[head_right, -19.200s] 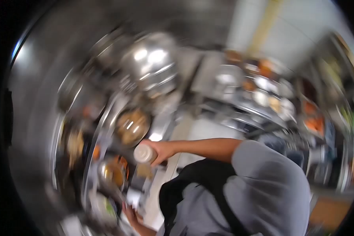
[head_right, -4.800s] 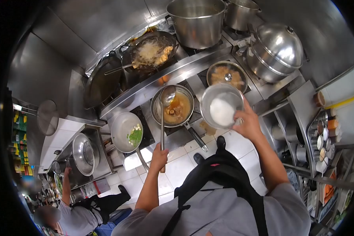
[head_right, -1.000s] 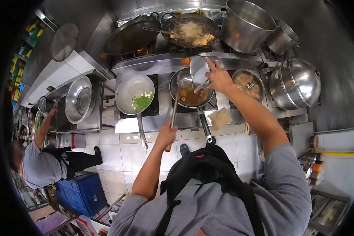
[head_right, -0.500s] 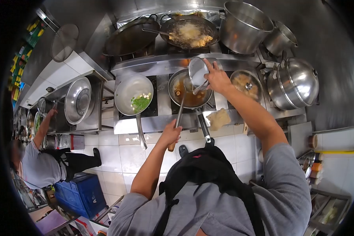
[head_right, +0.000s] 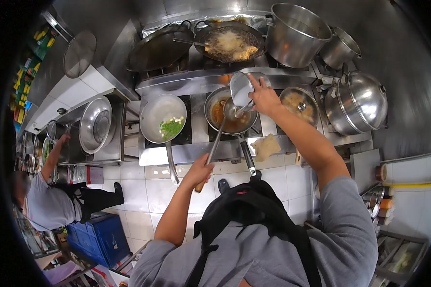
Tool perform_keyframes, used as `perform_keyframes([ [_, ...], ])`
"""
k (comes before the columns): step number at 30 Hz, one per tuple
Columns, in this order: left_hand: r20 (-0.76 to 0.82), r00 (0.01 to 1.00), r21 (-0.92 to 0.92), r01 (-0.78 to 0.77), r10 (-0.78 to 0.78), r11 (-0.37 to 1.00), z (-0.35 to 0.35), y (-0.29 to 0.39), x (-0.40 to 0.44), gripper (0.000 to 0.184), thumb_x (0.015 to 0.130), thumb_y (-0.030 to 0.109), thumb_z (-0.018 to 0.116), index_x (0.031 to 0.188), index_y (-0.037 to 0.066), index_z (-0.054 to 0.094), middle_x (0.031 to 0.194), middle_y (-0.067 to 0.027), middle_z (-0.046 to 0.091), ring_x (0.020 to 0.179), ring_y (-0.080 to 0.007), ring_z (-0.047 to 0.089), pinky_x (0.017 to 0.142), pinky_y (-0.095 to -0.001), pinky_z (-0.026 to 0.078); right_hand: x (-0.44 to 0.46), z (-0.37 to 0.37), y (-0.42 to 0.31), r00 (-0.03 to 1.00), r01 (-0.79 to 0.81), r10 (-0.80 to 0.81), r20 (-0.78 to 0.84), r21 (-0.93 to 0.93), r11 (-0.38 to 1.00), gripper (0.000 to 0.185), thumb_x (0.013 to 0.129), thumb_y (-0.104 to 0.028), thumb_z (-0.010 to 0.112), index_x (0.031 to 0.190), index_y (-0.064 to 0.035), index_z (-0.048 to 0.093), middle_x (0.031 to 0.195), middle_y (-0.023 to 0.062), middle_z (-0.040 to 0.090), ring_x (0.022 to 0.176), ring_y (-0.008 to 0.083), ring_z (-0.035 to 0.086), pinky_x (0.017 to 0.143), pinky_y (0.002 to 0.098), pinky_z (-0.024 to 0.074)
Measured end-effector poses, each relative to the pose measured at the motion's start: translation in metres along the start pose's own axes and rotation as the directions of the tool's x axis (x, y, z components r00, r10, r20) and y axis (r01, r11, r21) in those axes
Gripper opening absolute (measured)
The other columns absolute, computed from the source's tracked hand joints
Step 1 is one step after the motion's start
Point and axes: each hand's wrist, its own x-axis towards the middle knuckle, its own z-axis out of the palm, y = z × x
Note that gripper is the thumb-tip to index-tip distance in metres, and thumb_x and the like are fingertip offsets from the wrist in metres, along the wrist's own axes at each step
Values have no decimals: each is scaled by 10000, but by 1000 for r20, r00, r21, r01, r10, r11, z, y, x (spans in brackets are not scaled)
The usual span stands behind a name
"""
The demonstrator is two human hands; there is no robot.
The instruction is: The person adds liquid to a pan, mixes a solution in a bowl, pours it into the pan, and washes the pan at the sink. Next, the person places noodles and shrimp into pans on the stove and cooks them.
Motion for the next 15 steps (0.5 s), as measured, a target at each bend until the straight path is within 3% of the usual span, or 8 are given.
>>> perform_keyframes([
  [3,-114,993,85,37,-27,996,-13,4,-13,613,926,123,572,1493,20,364,651,-81,548,475,-172,535,425,-344,481,-7,2,0,1000,12,-12,-10,-8,1000,403,656,-238,878,1015,-114,739,1641,134,160,1391,458,379,989,480,530],
  [7,-209,976,97,-48,67,994,13,-4,33,622,923,128,578,1499,30,363,665,-93,558,490,-174,556,419,-347,480,-3,3,-1,1000,25,-25,-11,0,1000,414,648,-229,880,1018,-109,739,1635,136,179,1388,459,382,989,480,531],
  [8,-212,975,91,-51,69,995,14,-5,32,622,923,128,578,1499,30,363,665,-93,558,490,-174,556,419,-347,480,-1,2,-1,1000,27,-27,-4,3,1000,417,645,-227,881,1019,-109,739,1633,136,186,1387,461,383,985,482,533],
  [10,-49,999,5,-23,24,1000,15,-3,21,623,922,138,588,1499,41,372,700,-106,581,502,-172,561,423,-341,485,-1,3,-1,999,31,-31,-13,-2,1000,419,642,-226,882,1017,-107,739,1632,138,187,1385,464,384,978,480,538],
  [13,-67,997,44,44,-41,998,-6,8,-20,597,925,123,589,1482,43,391,681,-40,530,483,-122,500,422,-301,457,1,3,1,998,36,-37,-43,-1,999,420,637,-226,884,1012,-105,740,1631,143,184,1384,469,383,964,476,549],
  [14,-103,992,109,79,-68,991,-15,-4,-17,640,917,157,604,1505,58,371,703,-101,590,511,-168,563,422,-327,488,-3,4,1,997,47,-47,-55,-4,999,419,636,-228,885,1010,-105,740,1632,146,181,1384,471,381,957,473,554],
  [15,-97,992,112,86,-75,990,-12,-7,-12,640,917,157,604,1505,58,371,703,-101,590,511,-168,563,422,-327,488,-6,5,1,998,41,-41,-49,2,999,419,636,-228,885,1010,-105,740,1632,146,181,1384,471,381,957,473,554],
])
